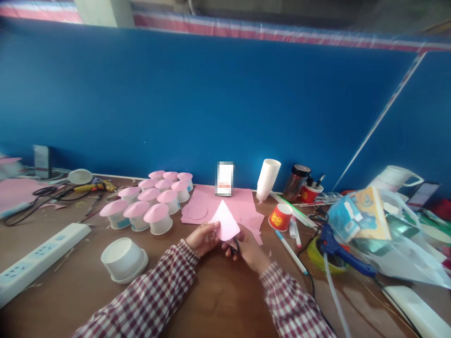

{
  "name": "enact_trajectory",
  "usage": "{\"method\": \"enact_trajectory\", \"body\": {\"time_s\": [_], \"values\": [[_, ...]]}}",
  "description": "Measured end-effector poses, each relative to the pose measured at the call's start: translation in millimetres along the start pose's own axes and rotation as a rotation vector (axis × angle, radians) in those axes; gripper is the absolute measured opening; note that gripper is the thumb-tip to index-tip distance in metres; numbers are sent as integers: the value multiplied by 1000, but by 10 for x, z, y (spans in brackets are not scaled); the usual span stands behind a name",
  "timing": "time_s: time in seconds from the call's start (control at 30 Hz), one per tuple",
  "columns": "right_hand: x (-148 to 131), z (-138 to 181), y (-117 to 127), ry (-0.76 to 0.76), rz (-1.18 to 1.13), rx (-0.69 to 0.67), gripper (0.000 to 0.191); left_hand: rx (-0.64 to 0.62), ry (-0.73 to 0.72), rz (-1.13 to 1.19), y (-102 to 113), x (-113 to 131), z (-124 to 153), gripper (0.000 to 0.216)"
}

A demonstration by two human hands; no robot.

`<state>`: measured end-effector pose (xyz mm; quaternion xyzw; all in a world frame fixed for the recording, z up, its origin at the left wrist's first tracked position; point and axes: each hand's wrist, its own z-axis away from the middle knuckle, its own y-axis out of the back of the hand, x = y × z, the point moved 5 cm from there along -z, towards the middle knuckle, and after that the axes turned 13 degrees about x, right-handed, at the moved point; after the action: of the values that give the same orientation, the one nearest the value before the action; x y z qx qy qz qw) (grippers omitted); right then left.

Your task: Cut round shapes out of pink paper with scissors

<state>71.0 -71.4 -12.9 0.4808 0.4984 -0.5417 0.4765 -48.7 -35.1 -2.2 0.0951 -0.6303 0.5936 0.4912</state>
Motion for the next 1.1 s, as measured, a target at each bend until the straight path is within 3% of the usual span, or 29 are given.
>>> {"method": "enact_trajectory", "body": {"time_s": [0.33, 0.63, 0.77, 0.97, 1.1], "values": [[1, 33, -56, -48, -25, -74, 26, -18, 21, -9, 2, -30, 2, 24], [-53, 85, -96, -87, -69, -89, 36, 5, 39, 41, 74, -47, -27, 21], [-57, 45, -46, -51, -28, -17, 32, 117, 12, 103, 84, -9, -37, 18], [-91, -65, 116, 60, -42, 213, 42, 417, -47, 264, 244, 63, -99, 16], [-137, -72, 181, 167, 23, 324, 46, 420, -31, 327, 270, 36, -132, 16]]}}
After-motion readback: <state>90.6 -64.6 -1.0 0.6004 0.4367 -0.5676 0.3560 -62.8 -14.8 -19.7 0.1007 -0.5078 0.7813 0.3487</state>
